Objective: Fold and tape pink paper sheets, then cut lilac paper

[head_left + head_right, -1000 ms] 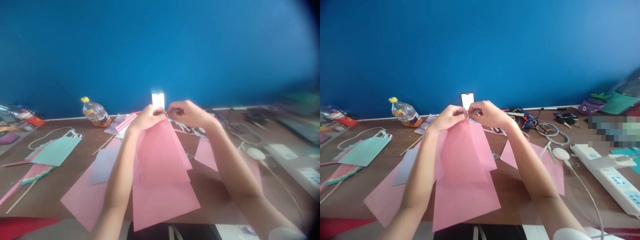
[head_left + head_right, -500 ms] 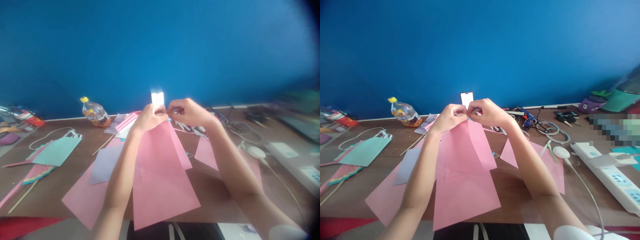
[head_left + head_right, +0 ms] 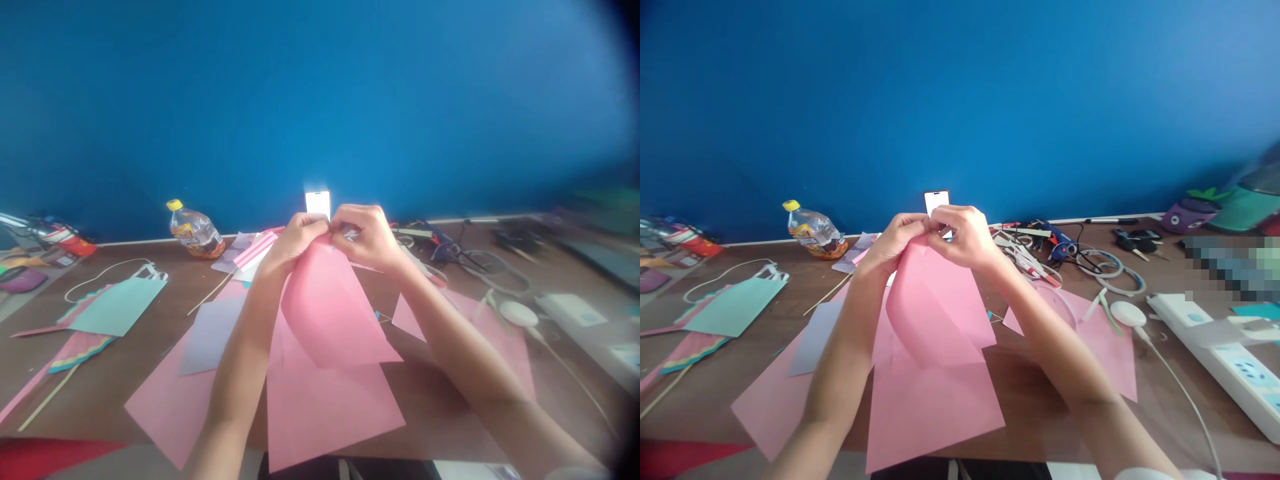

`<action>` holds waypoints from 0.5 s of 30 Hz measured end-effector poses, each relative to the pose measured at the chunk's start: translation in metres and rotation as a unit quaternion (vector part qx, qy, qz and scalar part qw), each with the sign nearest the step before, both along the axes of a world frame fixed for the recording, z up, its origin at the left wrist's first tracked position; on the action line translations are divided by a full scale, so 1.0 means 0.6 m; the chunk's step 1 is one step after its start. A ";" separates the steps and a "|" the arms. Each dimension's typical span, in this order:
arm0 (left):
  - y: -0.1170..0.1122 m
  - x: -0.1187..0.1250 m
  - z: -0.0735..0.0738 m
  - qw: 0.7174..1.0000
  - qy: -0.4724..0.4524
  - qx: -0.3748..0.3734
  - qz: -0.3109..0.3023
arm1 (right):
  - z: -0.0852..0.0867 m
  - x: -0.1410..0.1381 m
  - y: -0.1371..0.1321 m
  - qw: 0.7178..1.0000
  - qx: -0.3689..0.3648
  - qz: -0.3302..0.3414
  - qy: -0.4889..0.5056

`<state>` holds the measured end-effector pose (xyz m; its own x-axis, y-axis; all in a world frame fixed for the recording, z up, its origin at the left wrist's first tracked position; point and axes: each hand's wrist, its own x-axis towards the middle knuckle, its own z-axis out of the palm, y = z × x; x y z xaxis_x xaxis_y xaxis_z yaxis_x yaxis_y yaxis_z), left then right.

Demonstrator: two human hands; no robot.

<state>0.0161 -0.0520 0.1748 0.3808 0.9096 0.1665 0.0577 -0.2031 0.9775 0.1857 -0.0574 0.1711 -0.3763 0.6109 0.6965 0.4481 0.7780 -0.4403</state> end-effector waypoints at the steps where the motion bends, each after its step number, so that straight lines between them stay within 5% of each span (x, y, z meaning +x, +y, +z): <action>1: 0.001 0.001 -0.002 1.000 -0.015 -0.017 -0.006 | -0.001 0.002 0.001 1.000 0.022 0.003 -0.010; 9: 0.007 0.005 -0.006 0.995 -0.058 -0.067 -0.046 | -0.013 0.020 0.027 0.977 0.183 -0.072 -0.087; 12: -0.001 -0.003 0.001 0.996 -0.033 -0.063 -0.054 | -0.005 0.043 0.033 0.978 0.161 -0.113 -0.063; 15: -0.008 -0.010 0.011 0.999 -0.007 -0.021 -0.023 | 0.011 0.065 0.027 0.994 0.064 -0.089 -0.012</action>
